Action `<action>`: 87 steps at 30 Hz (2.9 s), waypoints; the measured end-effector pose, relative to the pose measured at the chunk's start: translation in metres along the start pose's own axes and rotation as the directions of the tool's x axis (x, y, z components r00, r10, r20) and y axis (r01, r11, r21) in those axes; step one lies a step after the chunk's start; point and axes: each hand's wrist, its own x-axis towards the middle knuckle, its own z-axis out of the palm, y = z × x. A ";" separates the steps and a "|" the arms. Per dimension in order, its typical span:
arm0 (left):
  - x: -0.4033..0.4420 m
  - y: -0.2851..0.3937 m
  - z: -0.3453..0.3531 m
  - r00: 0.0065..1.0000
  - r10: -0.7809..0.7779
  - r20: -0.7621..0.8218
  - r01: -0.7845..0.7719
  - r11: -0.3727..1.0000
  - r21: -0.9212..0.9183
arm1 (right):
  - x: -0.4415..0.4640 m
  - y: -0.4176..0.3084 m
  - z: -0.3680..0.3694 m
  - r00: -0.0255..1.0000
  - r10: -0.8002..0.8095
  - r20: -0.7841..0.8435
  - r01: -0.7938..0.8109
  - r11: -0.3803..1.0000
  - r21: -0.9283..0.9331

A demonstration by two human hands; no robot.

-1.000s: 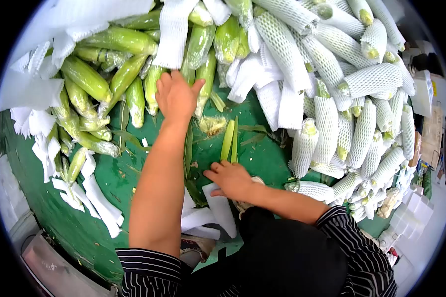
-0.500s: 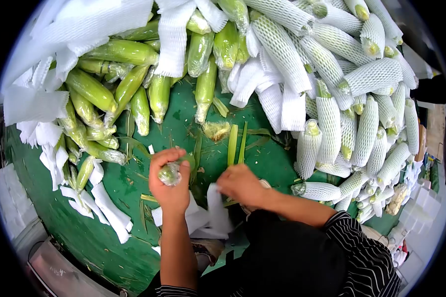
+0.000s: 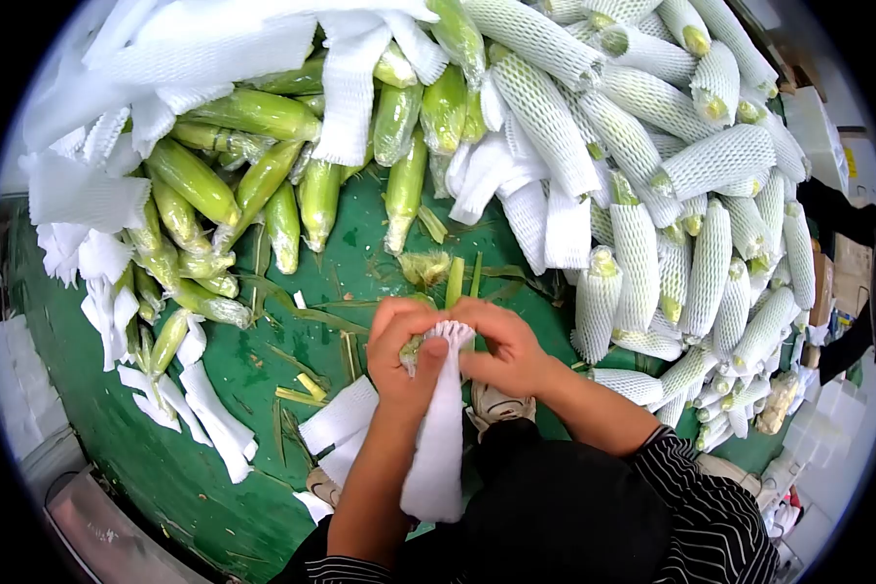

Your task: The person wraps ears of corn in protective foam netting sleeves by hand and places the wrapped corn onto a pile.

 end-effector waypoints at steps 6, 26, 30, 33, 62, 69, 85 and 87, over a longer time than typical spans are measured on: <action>0.005 -0.006 0.007 0.979 0.204 0.001 -0.194 0.933 0.302 | -0.010 -0.039 -0.010 0.976 0.160 -0.147 -0.095 0.923 0.374; -0.035 -0.027 -0.019 0.737 -0.666 0.111 0.270 0.140 -0.953 | 0.037 0.069 0.017 0.788 0.612 -0.070 -0.453 0.653 0.606; -0.062 -0.093 -0.024 0.517 -0.853 -0.073 0.541 0.391 -0.745 | 0.007 0.156 0.034 0.750 0.657 -0.074 -0.582 0.709 0.398; -0.065 -0.100 -0.021 0.843 -0.421 -0.335 0.505 0.835 0.220 | 0.006 0.140 0.043 0.711 0.703 0.016 -0.572 0.564 0.596; 0.023 -0.079 -0.098 0.524 -0.686 0.505 0.850 0.457 -0.262 | 0.112 -0.008 -0.120 0.700 0.550 -0.455 0.330 0.316 0.890; -0.028 -0.055 -0.070 0.843 -0.520 0.134 0.537 0.828 -0.165 | 0.111 -0.015 -0.137 0.604 0.408 -0.684 0.388 0.599 0.700; -0.001 -0.005 -0.045 0.986 0.032 -0.161 -0.014 0.994 0.112 | 0.047 0.058 -0.039 0.979 0.183 -0.089 -0.191 0.677 -0.711; -0.001 -0.006 -0.049 0.971 -0.008 -0.238 0.035 0.994 0.108 | 0.048 0.066 -0.024 0.991 0.103 -0.087 -0.133 0.680 -0.721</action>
